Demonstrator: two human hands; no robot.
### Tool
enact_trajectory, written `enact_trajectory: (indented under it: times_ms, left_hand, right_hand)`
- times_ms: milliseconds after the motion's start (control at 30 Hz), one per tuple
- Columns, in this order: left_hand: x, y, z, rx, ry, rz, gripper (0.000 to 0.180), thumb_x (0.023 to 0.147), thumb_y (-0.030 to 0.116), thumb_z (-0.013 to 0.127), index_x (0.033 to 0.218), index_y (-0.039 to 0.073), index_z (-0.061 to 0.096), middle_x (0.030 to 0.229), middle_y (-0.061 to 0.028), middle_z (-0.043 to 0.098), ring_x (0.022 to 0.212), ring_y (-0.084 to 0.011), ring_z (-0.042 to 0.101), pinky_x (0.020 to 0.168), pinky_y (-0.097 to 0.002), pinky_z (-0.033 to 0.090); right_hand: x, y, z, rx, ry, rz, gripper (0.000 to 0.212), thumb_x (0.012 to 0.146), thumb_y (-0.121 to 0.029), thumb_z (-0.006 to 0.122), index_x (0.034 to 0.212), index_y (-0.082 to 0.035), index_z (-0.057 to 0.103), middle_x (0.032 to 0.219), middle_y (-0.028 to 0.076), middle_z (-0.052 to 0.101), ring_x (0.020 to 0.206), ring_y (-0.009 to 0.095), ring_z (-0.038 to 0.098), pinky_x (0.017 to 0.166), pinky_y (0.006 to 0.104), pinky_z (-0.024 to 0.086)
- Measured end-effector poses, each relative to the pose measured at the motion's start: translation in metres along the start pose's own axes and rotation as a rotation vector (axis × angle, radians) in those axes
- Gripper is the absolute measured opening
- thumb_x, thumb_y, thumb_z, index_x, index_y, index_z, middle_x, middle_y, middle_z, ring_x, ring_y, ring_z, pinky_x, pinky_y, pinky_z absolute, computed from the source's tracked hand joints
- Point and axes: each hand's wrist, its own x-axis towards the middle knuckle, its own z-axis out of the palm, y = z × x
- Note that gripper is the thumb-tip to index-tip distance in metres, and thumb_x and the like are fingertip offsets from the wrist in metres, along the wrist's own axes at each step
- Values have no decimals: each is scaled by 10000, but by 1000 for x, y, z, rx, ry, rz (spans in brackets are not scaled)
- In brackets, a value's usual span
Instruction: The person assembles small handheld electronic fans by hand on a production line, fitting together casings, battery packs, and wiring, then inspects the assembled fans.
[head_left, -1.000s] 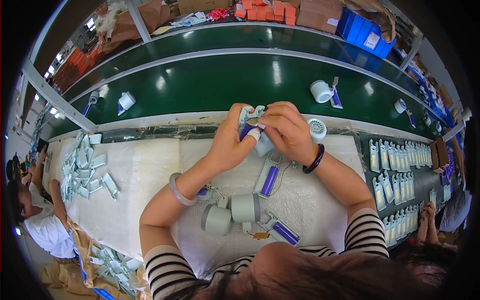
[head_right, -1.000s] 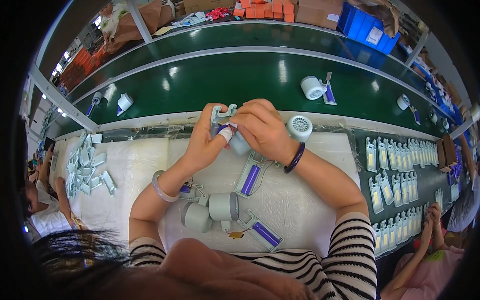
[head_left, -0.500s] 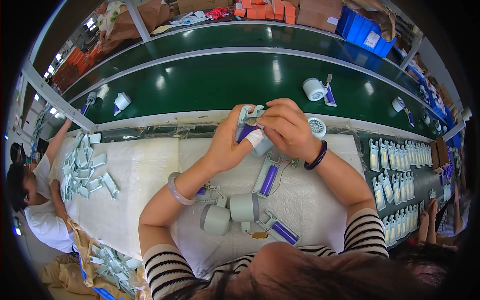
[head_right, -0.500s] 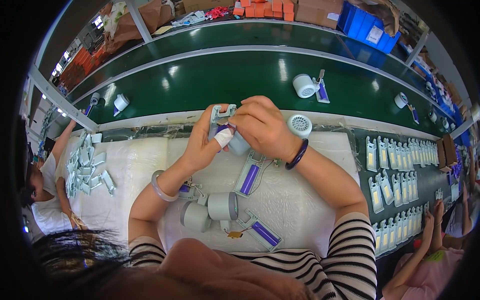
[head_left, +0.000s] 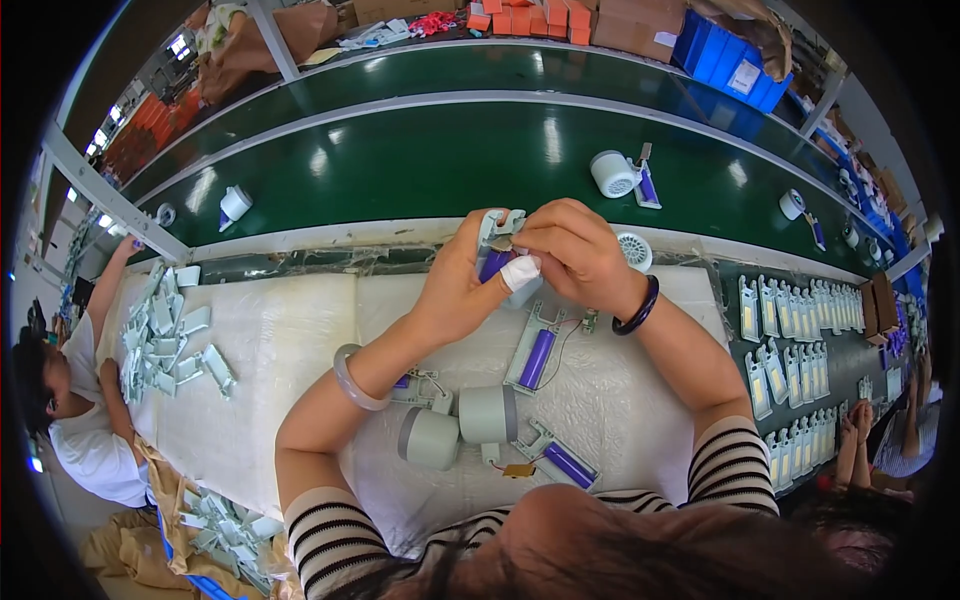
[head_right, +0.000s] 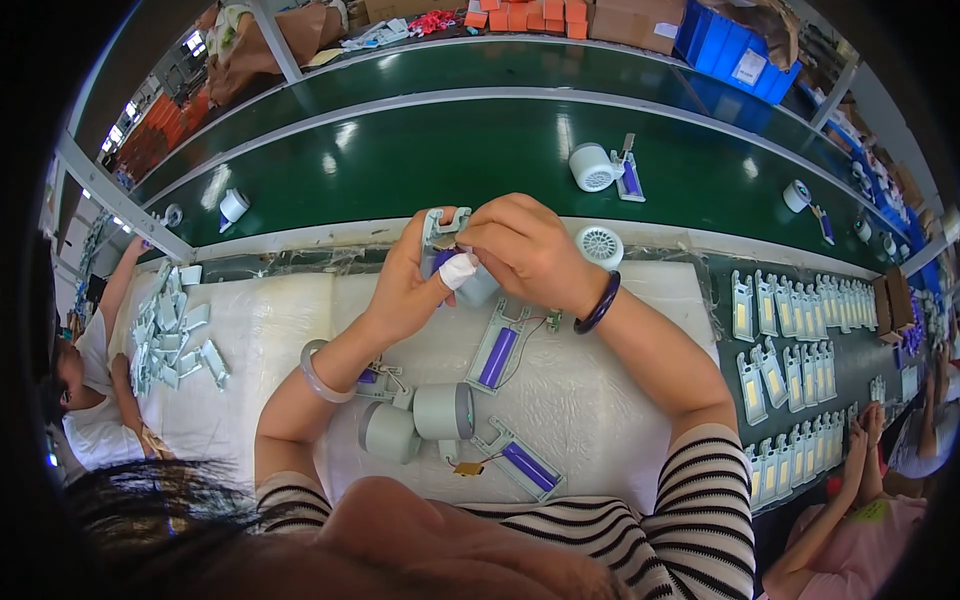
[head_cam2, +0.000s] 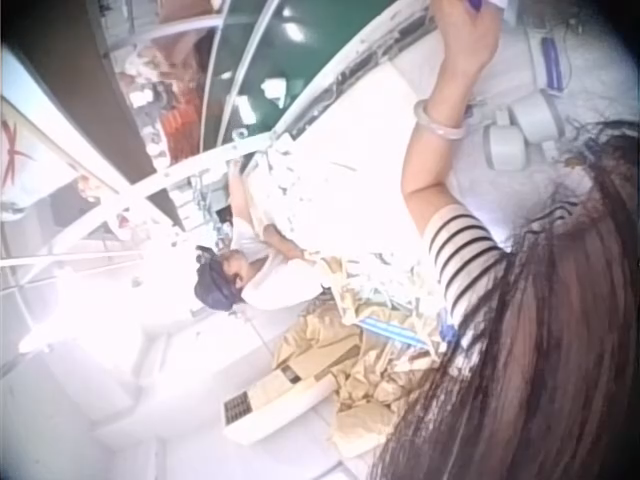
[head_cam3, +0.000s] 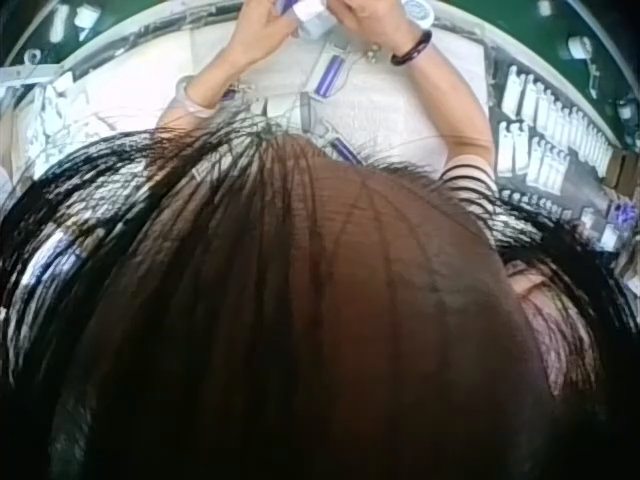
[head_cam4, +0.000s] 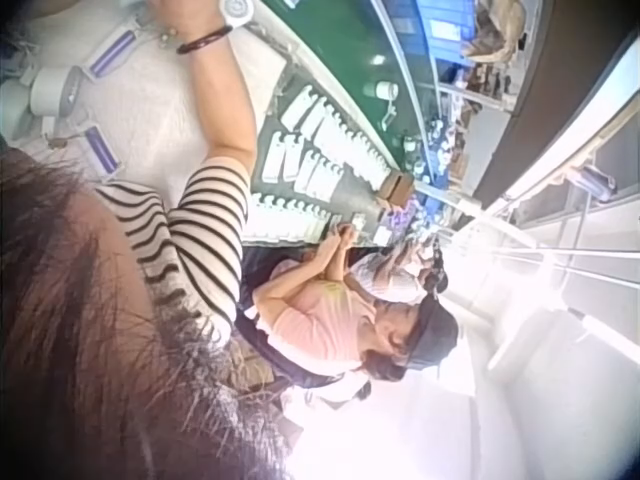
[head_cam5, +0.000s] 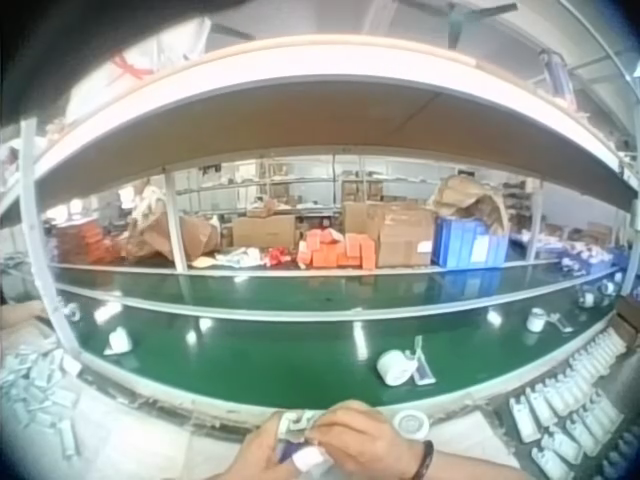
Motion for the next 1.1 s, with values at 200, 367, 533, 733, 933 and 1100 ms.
enact_trajectory:
  times_ms: [200, 367, 533, 733, 933, 1100]
  left_hand:
    - [0, 2, 1, 54, 16, -5, 475, 830, 226, 692, 1184, 25, 448, 1009, -89, 587, 920, -165, 577, 804, -290, 458]
    - [1, 7, 1, 13, -14, -64, 509, 810, 230, 712, 1189, 24, 442, 1004, -105, 591, 898, -176, 592, 791, -295, 467]
    - [2, 10, 0, 134, 2, 39, 524, 802, 221, 717, 1196, 28, 430, 983, -111, 596, 877, -195, 605, 777, -301, 473]
    - [2, 1, -1, 162, 9, 160, 474, 815, 148, 696, 1207, 61, 445, 964, -31, 555, 687, -65, 536, 570, -217, 456]
    - [1, 8, 0, 68, -23, 25, 463, 822, 130, 671, 1215, 63, 434, 956, -32, 556, 673, -60, 530, 533, -215, 451]
    - [2, 8, 2, 99, -23, 91, 478, 822, 131, 668, 1227, 62, 424, 971, -36, 552, 666, -60, 527, 507, -212, 450]
  right_hand:
    - [0, -2, 0, 33, -6, 31, 290, 656, 61, 667, 924, -47, 636, 888, 85, 582, 801, 257, 582, 714, 353, 479]
    - [0, -1, -2, 84, -36, 51, 322, 650, 114, 651, 942, -21, 638, 908, 121, 597, 811, 265, 597, 677, 323, 497]
    - [2, -2, -4, 74, -41, 30, 308, 656, 92, 656, 938, -29, 637, 902, 106, 591, 804, 264, 592, 683, 334, 491]
    - [-1, -4, -1, 66, -13, 46, 301, 654, 76, 661, 933, -34, 636, 901, 96, 585, 802, 269, 585, 690, 350, 485]
    - [2, 0, -4, 70, -48, 19, 319, 650, 98, 658, 943, -24, 635, 904, 108, 593, 805, 269, 591, 681, 336, 491]
    - [4, 1, -9, 82, -79, -21, 326, 652, 113, 653, 951, -14, 633, 907, 122, 597, 807, 275, 596, 677, 327, 496]
